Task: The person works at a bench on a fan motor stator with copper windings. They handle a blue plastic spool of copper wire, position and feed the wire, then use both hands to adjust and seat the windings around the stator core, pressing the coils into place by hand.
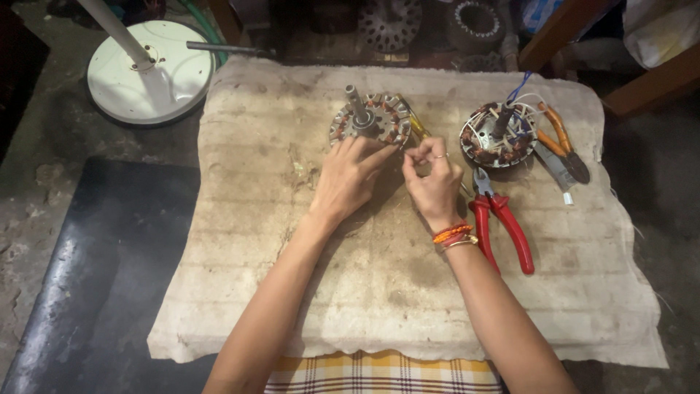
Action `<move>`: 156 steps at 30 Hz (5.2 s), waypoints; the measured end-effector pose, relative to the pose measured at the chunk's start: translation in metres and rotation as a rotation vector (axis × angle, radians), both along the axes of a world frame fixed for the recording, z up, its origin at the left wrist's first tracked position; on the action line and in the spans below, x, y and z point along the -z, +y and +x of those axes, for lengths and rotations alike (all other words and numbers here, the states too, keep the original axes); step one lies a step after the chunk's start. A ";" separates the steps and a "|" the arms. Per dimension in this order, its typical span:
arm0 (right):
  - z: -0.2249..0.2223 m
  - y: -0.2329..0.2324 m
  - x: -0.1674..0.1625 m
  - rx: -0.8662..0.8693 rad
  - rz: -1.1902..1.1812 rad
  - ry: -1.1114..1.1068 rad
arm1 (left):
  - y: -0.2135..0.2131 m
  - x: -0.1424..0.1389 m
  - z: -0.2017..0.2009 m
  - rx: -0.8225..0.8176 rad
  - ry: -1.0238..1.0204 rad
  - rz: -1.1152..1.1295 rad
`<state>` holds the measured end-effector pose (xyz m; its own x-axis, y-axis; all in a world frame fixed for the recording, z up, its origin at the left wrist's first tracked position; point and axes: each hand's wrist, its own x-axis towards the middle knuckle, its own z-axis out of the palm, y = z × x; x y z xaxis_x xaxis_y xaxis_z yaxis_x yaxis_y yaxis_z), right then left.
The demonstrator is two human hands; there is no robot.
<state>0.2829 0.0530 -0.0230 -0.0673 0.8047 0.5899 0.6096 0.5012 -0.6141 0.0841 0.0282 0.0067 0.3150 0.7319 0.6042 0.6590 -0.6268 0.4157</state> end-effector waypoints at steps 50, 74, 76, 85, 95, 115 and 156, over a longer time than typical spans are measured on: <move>-0.024 -0.029 -0.023 -0.100 -0.099 0.118 | 0.004 0.004 -0.004 0.006 -0.069 0.029; -0.021 -0.025 -0.019 -0.146 -0.229 0.241 | 0.003 0.004 -0.003 0.003 -0.083 0.029; -0.019 -0.025 -0.019 -0.173 -0.215 0.227 | 0.004 0.005 -0.003 0.003 -0.092 0.040; -0.017 -0.025 -0.022 -0.192 -0.237 0.227 | 0.007 0.007 -0.006 0.013 -0.120 0.070; -0.017 -0.018 -0.016 -0.236 -0.044 0.249 | 0.008 0.010 -0.004 0.004 -0.106 0.078; -0.009 -0.006 -0.020 -0.353 -0.431 0.765 | 0.005 0.006 -0.006 0.053 -0.148 -0.002; 0.012 0.001 -0.040 0.154 -0.258 0.093 | 0.012 0.023 0.003 0.037 -0.191 0.040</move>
